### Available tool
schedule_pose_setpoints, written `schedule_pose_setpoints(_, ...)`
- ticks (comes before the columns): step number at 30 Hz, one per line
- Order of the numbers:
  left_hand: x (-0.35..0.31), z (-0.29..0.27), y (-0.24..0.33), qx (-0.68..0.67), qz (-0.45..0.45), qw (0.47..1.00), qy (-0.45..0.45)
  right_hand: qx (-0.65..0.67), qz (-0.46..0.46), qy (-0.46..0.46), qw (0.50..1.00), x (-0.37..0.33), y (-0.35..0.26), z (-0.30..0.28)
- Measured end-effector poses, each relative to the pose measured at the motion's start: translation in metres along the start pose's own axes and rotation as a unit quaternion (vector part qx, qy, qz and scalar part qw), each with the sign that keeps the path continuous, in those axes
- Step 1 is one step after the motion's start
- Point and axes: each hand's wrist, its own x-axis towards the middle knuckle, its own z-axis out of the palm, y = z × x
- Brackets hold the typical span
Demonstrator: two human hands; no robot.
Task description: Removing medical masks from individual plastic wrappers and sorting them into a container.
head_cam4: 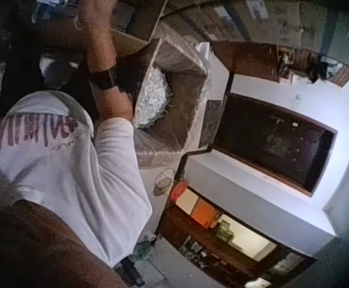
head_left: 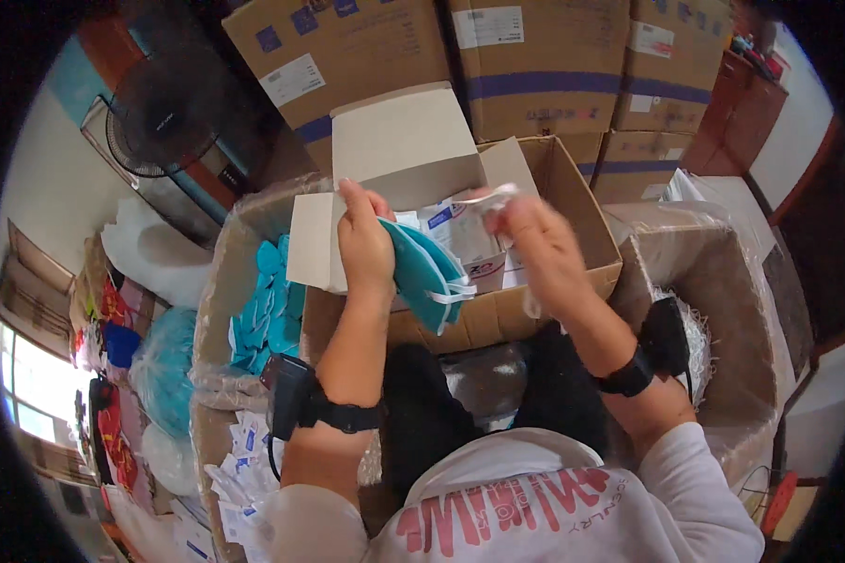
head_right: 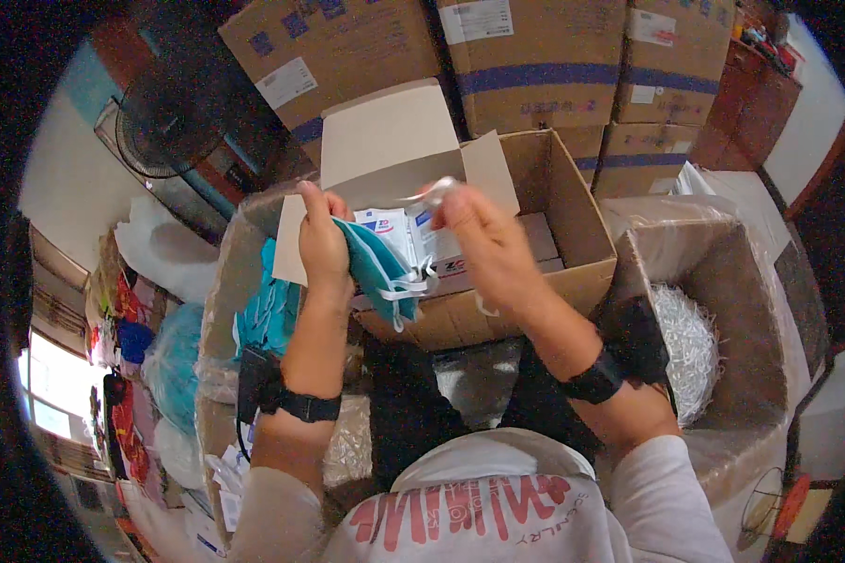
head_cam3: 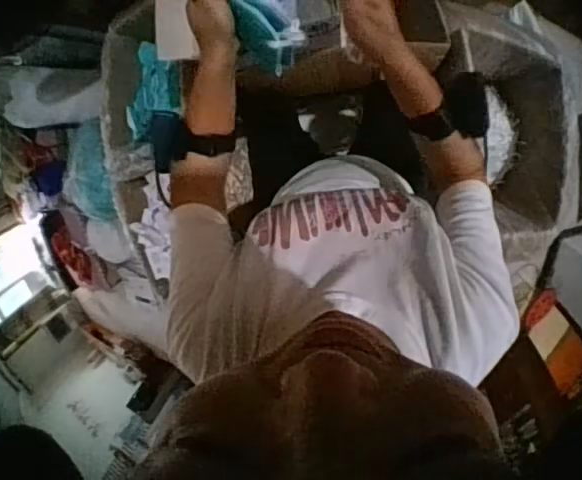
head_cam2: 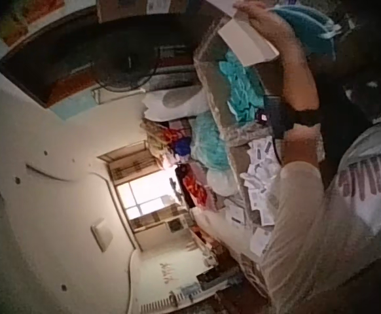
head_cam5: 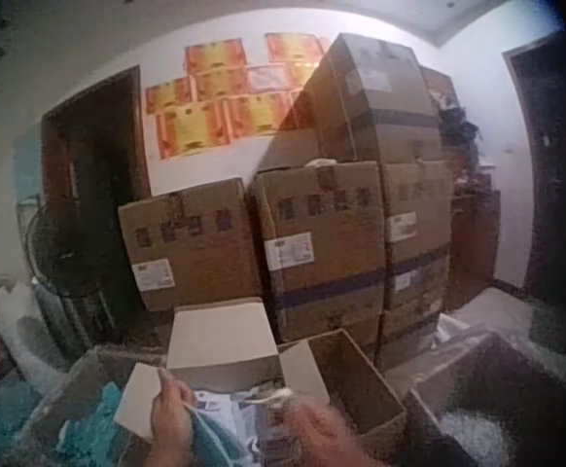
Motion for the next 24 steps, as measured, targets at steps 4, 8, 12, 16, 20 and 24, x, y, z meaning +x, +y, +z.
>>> schedule_pose_setpoints(4, 0.002, 0.008, -0.003, 0.007, 0.05, 0.998, 0.035, 0.018, 0.199, -0.103, 0.974, -0.023, 0.026, 0.005)
schedule_pose_setpoints(8, 0.014, -0.009, -0.021, 0.056, 0.086, 0.992, 0.075, 0.068, 0.252, -0.19, 0.947, -0.043, 0.016, 0.016)
schedule_pose_setpoints(12, 0.015, -0.019, -0.029, 0.056, 0.07, 0.991, 0.099, -0.071, 0.175, -0.242, 0.952, -0.046, 0.012, 0.014)
schedule_pose_setpoints(16, 0.014, -0.024, -0.046, 0.098, 0.036, 0.99, 0.1, -0.194, -0.104, -0.155, 0.963, -0.03, 0.011, 0.012)
schedule_pose_setpoints(20, 0.002, 0.01, -0.053, 0.131, -0.054, 0.986, 0.082, -0.083, -0.187, -0.22, 0.954, -0.008, -0.002, 0.049)
schedule_pose_setpoints(24, 0.013, 0.006, -0.013, 0.189, 0.039, 0.978, 0.077, -0.081, -0.192, -0.247, 0.946, -0.011, -0.015, 0.081)
